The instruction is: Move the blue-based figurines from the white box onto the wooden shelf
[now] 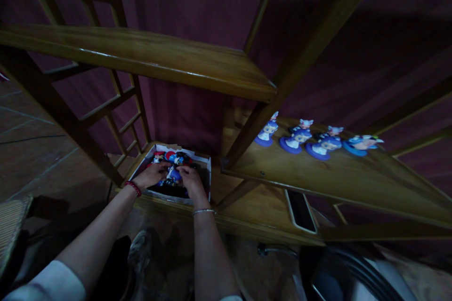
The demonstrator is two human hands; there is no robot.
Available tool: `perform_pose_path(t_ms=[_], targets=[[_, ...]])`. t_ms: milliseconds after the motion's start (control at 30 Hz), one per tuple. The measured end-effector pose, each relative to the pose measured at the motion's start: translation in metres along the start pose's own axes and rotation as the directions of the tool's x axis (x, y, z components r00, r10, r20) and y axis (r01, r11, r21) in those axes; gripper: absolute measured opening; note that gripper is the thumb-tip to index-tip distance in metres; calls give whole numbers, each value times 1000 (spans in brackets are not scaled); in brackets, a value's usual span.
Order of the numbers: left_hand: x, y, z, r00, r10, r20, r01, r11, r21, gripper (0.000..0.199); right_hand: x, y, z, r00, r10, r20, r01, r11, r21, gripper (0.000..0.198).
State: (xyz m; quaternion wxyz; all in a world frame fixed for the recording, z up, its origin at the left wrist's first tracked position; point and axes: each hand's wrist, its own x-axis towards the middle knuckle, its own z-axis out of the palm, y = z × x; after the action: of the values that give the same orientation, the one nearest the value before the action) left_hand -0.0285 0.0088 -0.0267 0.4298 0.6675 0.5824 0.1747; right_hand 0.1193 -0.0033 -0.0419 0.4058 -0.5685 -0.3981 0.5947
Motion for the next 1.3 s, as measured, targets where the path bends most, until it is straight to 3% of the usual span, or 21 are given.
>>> perform_pose_path(t_ms=[100, 233, 367, 467, 700, 1000, 1133, 1300], targets=[[-1, 1, -2, 1000, 7, -7, -6, 998, 59, 45, 1, 1, -1, 999, 45, 6, -45, 991, 127, 15], [-6, 8, -6, 994, 106, 8, -107, 991, 81, 47, 1, 1, -3, 996, 84, 4, -82, 967, 242, 10], [-13, 20, -7, 974, 223, 37, -226, 966, 128, 55, 1, -2, -2, 993, 99, -61, -79, 961, 266, 7], [-16, 25, -6, 958, 283, 36, -285, 942, 175, 50, -1, -4, -1, 993, 101, -67, -79, 959, 272, 7], [-12, 21, -2, 970, 241, 23, -240, 946, 219, 34, -3, -7, 1, 994, 75, -77, -48, 949, 310, 6], [-11, 22, 0, 989, 148, 9, -145, 956, 255, 22, -3, -3, -11, 998, 32, -58, -22, 984, 176, 6], [-10, 21, 1, 990, 139, -9, -133, 959, 252, 20, -3, -2, -18, 994, 37, -107, -33, 999, 34, 10], [-9, 25, 4, 993, 119, -8, -114, 969, 219, 18, -5, -5, -24, 997, 17, -73, -24, 995, -95, 16]])
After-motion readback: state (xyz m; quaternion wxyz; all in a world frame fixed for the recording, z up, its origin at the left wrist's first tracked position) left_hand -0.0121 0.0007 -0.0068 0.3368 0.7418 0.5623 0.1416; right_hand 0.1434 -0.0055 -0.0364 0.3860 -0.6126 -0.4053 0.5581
